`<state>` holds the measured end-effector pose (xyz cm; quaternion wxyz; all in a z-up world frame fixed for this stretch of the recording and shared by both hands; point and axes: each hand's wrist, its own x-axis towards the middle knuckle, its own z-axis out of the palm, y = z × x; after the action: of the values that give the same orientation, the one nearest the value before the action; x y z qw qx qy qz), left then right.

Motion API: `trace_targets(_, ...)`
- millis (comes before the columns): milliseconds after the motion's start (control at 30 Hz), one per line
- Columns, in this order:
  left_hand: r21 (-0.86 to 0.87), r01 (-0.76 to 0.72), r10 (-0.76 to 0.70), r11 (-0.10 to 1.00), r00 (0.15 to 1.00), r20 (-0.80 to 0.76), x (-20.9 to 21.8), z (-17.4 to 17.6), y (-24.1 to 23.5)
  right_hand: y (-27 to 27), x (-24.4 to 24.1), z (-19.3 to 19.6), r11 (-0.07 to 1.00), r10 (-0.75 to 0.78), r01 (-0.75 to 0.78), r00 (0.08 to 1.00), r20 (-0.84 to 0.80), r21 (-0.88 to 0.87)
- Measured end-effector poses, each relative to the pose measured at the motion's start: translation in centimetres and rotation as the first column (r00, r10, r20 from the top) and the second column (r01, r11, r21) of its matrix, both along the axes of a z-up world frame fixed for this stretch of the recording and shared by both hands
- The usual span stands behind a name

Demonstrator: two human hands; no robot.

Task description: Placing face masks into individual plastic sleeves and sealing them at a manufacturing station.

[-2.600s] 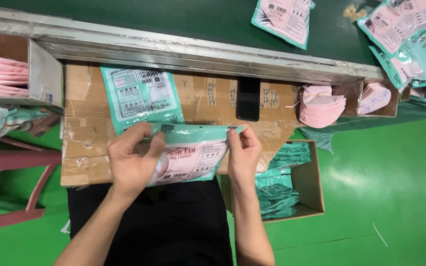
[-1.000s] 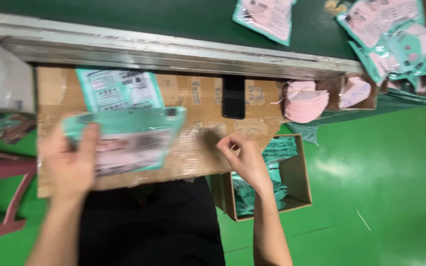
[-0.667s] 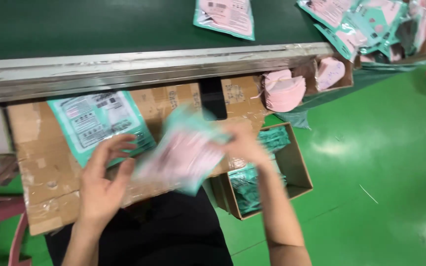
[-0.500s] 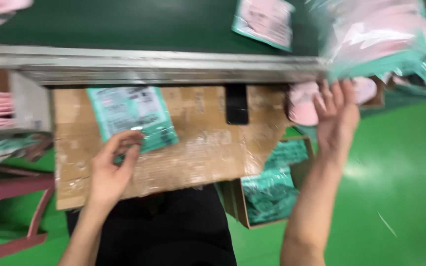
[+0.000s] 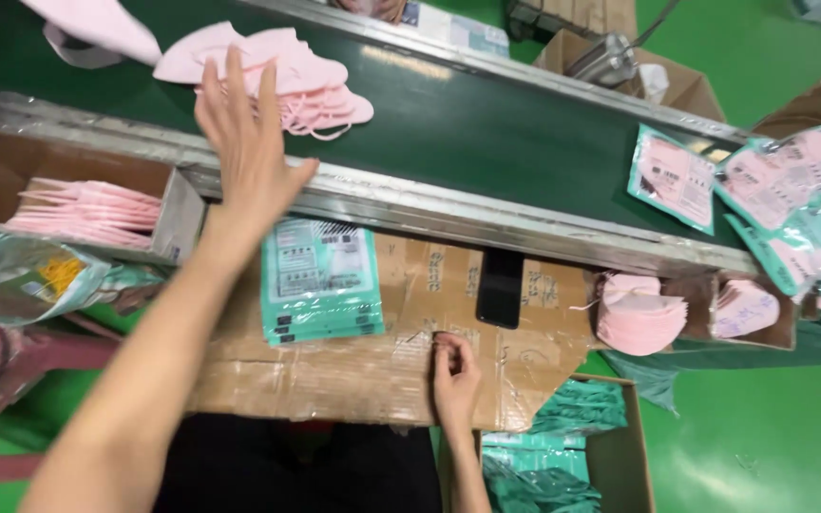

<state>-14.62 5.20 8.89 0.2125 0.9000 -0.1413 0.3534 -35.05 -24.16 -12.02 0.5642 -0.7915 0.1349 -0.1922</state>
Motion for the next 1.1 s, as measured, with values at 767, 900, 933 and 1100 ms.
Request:
trace_targets(767, -0.312, 0.700, -0.763, 0.642, 0.625, -0.166, -14.9, -3.3, -9.0, -3.9, -2.1, 9.9, 0.955, 0.271, -0.254, 0.958, 0.099, -0.150)
trace_targets(900, -0.529, 0.521, -0.742, 0.670, 0.491, -0.456, -14.8, -11.2, -9.0, -0.1, -1.4, 11.6, 0.873, 0.429, -0.374, 0.894, 0.131, -0.313)
trace_targets(933, -0.532, 0.520, -0.743, 0.668, 0.491, -0.454, -14.9, -10.9, -9.2, -0.7, -1.4, 10.3, 0.871, 0.431, -0.375, 0.893, 0.128, -0.316)
trace_targets(1100, -0.703, 0.378, -0.788, 0.602, 0.420, -0.450, -15.8, -13.0, -10.3, -0.2, -1.7, 7.4, 0.935, 0.349, -0.351, 0.936, 0.043, 0.046)
